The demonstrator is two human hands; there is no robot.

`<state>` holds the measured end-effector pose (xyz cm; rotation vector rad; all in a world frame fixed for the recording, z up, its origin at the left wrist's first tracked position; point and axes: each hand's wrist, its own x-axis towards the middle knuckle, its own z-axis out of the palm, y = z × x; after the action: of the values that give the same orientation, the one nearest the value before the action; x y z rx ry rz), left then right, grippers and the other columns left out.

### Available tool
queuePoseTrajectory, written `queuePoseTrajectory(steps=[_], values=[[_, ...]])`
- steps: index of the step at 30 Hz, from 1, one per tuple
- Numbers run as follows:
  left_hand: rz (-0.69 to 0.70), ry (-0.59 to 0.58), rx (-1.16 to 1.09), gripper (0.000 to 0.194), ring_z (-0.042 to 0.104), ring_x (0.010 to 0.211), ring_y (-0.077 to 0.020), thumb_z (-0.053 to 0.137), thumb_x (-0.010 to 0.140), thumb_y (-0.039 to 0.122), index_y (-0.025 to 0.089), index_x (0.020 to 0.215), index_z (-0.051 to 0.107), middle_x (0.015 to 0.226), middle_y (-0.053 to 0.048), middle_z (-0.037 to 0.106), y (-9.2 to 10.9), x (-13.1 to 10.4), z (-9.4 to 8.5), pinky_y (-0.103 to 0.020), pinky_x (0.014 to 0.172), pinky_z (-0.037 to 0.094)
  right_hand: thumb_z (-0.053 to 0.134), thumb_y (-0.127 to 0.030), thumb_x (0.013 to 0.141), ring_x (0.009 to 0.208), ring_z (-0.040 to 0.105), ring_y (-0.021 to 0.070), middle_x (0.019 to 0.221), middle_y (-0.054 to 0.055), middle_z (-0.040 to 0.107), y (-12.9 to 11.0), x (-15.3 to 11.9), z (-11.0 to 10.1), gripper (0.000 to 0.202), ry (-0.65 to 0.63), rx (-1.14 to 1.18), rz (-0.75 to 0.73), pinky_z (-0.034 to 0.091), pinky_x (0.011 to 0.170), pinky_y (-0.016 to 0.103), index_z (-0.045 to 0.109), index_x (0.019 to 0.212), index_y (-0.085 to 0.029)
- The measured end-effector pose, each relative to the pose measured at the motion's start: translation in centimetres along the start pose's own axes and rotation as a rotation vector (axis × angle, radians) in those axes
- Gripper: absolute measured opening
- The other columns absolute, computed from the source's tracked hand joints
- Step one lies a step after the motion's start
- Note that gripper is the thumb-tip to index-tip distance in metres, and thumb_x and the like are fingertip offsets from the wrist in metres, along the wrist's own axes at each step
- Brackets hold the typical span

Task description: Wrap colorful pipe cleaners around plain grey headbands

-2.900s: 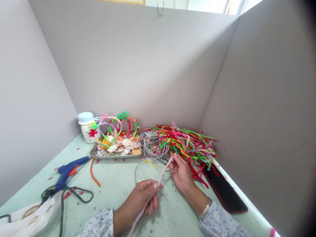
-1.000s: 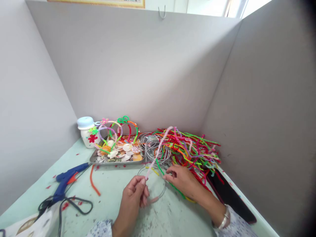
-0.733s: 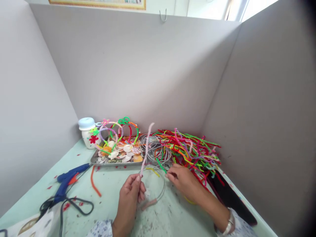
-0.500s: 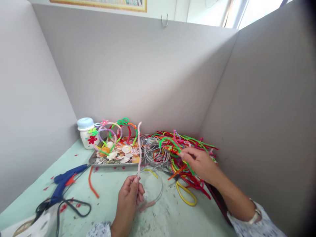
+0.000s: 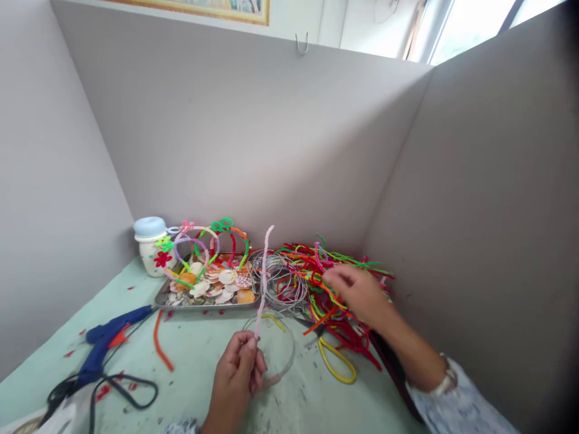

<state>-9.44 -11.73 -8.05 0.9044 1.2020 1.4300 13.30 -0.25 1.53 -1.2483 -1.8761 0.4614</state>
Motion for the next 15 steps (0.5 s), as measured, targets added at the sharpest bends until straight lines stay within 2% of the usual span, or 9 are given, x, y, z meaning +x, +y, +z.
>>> queuePoseTrajectory(steps=[1,2,3,5,8,12,15], values=[[-0.007,-0.019,0.001,0.04,0.041,0.04,-0.0059,0.06,0.078,0.057,0.018,0.088,0.054,0.053,0.005,0.054,0.0,-0.2,0.1,-0.015,0.04,0.034,0.058,-0.035,0.084,0.076,0.062,0.0187,0.084,0.004,0.069,-0.7,-1.8,1.9,0.02,-0.181,0.137,0.041,0.047,0.069,0.028,0.071,0.091,-0.02],[-0.007,-0.042,0.017,0.041,0.041,0.04,-0.0057,0.059,0.079,0.057,0.018,0.088,0.053,0.052,0.006,0.054,-0.1,-0.3,0.2,-0.015,0.04,0.032,0.061,-0.034,0.083,0.071,0.062,0.0175,0.082,0.003,0.069,-1.3,-3.5,3.7,0.02,-0.286,0.266,0.094,0.047,0.063,0.026,0.071,0.094,-0.02],[-0.008,-0.075,0.038,0.041,0.041,0.04,-0.0055,0.058,0.079,0.058,0.018,0.088,0.053,0.051,0.005,0.053,-0.2,-0.5,0.3,-0.015,0.04,0.031,0.064,-0.033,0.08,0.067,0.06,0.0161,0.079,0.002,0.068,-1.8,-5.0,5.4,0.024,-0.357,0.368,0.137,0.045,0.058,0.025,0.069,0.099,-0.019],[0.004,-0.149,0.092,0.041,0.041,0.041,-0.0052,0.057,0.081,0.057,0.017,0.087,0.054,0.051,0.005,0.052,-0.6,-0.8,0.3,-0.015,0.04,0.029,0.066,-0.033,0.08,0.059,0.054,0.0125,0.073,0.0,0.063,-2.5,-7.0,8.1,0.026,-0.417,0.546,0.192,0.042,0.053,0.022,0.068,0.101,-0.018],[0.007,-0.247,0.145,0.04,0.04,0.04,-0.0044,0.055,0.084,0.055,0.016,0.087,0.054,0.052,0.005,0.052,-1.1,-0.9,0.3,-0.015,0.041,0.03,0.062,-0.036,0.083,0.051,0.048,0.0092,0.065,-0.002,0.058,-2.9,-8.0,9.6,0.021,-0.424,0.708,0.254,0.039,0.049,0.021,0.066,0.084,-0.016],[-0.084,-0.307,0.094,0.043,0.044,0.04,-0.0047,0.05,0.085,0.057,0.016,0.096,0.053,0.058,0.002,0.058,-1.2,-0.2,0.1,-0.015,0.039,0.027,0.059,-0.043,0.086,0.048,0.044,0.0089,0.054,-0.004,0.052,-2.4,-7.7,9.3,0.028,-0.269,0.681,0.295,0.036,0.048,0.021,0.063,0.078,-0.016],[-0.112,-0.294,0.054,0.041,0.045,0.039,-0.0045,0.045,0.089,0.055,0.015,0.096,0.054,0.06,0.002,0.059,-1.1,0.4,0.0,-0.015,0.039,0.025,0.058,-0.048,0.086,0.046,0.042,0.0088,0.051,-0.004,0.051,-1.4,-7.7,9.4,0.034,-0.146,0.694,0.37,0.033,0.046,0.021,0.061,0.079,-0.015]])
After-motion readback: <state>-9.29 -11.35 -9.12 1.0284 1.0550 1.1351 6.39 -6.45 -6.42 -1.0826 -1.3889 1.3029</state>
